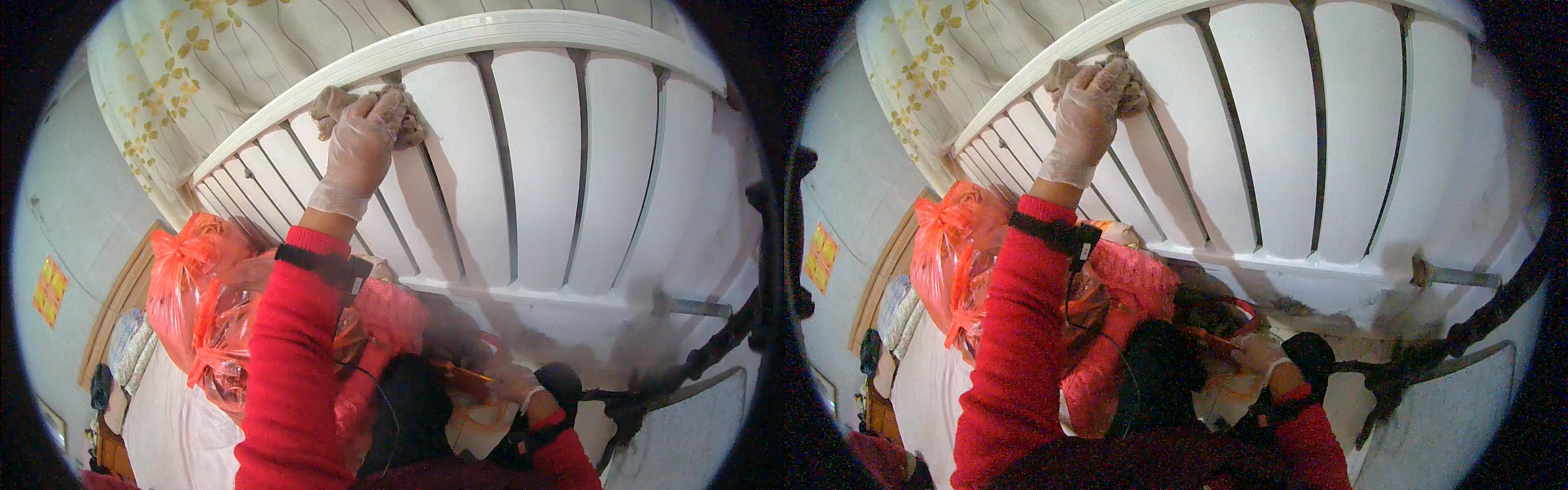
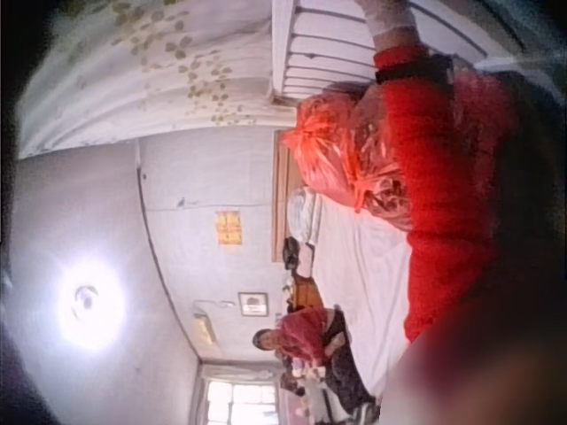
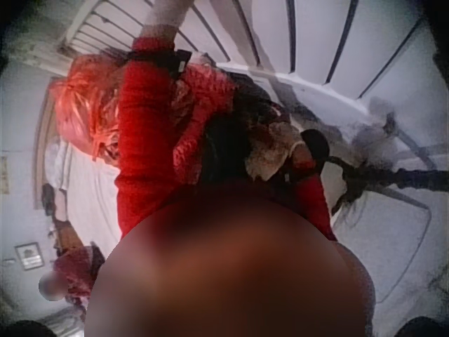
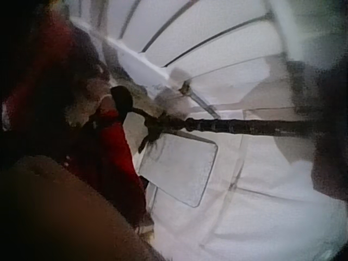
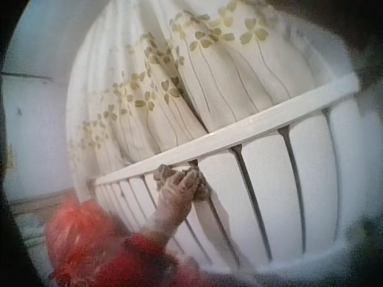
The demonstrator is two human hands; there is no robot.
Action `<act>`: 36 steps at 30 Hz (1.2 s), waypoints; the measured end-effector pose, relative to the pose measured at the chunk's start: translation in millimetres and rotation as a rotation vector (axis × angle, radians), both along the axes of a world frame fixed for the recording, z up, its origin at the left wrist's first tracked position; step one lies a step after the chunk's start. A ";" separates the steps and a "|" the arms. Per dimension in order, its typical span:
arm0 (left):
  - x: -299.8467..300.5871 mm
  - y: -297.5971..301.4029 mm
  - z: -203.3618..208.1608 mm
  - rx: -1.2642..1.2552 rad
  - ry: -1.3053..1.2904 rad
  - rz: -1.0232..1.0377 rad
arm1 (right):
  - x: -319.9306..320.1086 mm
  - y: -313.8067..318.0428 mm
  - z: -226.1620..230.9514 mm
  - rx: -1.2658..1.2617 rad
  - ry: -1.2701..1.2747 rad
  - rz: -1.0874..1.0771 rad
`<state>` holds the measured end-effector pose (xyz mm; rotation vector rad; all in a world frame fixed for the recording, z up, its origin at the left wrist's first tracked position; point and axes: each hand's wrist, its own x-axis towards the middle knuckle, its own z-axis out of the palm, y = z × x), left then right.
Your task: The person wipes the surface of a white radiator with a cloth while wearing gloves. They move along the radiator, cleaning between the vertical fins and along the top edge.
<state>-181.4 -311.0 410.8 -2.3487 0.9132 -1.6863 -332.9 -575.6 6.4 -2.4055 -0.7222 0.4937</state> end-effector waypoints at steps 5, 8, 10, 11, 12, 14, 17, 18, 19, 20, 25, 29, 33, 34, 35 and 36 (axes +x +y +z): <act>-10.4 -1.9 -25.5 -0.034 0.172 -0.010 | 2.6 -1.6 -18.1 0.169 0.045 0.006; -13.7 -4.0 -41.4 -0.013 0.171 -0.074 | 4.5 -2.9 -27.7 0.249 -0.045 0.036; -13.9 -4.4 -51.0 -0.003 0.165 -0.079 | 4.8 -3.7 -29.4 0.217 -0.119 0.049; -13.2 -4.4 -54.8 0.002 0.168 -0.077 | 4.8 -3.9 -28.6 0.174 -0.115 0.044; -12.9 -4.2 -59.8 0.009 0.174 -0.074 | 4.6 -3.9 -27.1 0.102 -0.089 0.049; -14.1 -2.7 -71.0 0.039 0.200 -0.049 | 4.3 -4.3 -23.0 0.084 -0.006 0.011; -16.0 0.1 -91.3 0.103 0.260 -0.005 | 5.0 -4.6 -18.4 0.050 0.041 0.033; -16.0 0.1 -99.2 0.112 0.287 -0.003 | 5.1 -3.6 -18.1 0.079 0.055 0.042; -15.7 0.1 -107.3 0.121 0.312 -0.001 | 5.3 -4.3 -18.1 0.043 -0.065 0.083; -14.9 -0.3 -115.6 0.089 0.335 -0.016 | 5.9 -3.3 -18.7 0.028 -0.177 0.124; -11.8 1.1 -156.4 0.119 0.385 -0.048 | 3.5 -4.8 -23.8 0.157 0.000 0.069; -16.1 0.3 -198.0 0.149 0.440 -0.054 | -1.9 -7.6 -28.4 0.181 -0.077 0.002; -15.1 -3.3 -235.5 0.137 0.533 -0.033 | -2.6 -6.7 -33.1 0.170 0.126 -0.063; -13.9 -4.6 -243.5 0.109 0.517 -0.053 | -2.1 -4.6 -33.6 0.213 0.079 -0.039; -10.6 -5.4 -249.9 0.084 0.496 -0.057 | -1.6 -3.0 -33.5 0.233 0.086 -0.038; -7.8 -5.5 -255.3 0.062 0.487 -0.051 | -0.4 -0.6 -32.6 0.360 0.181 -0.087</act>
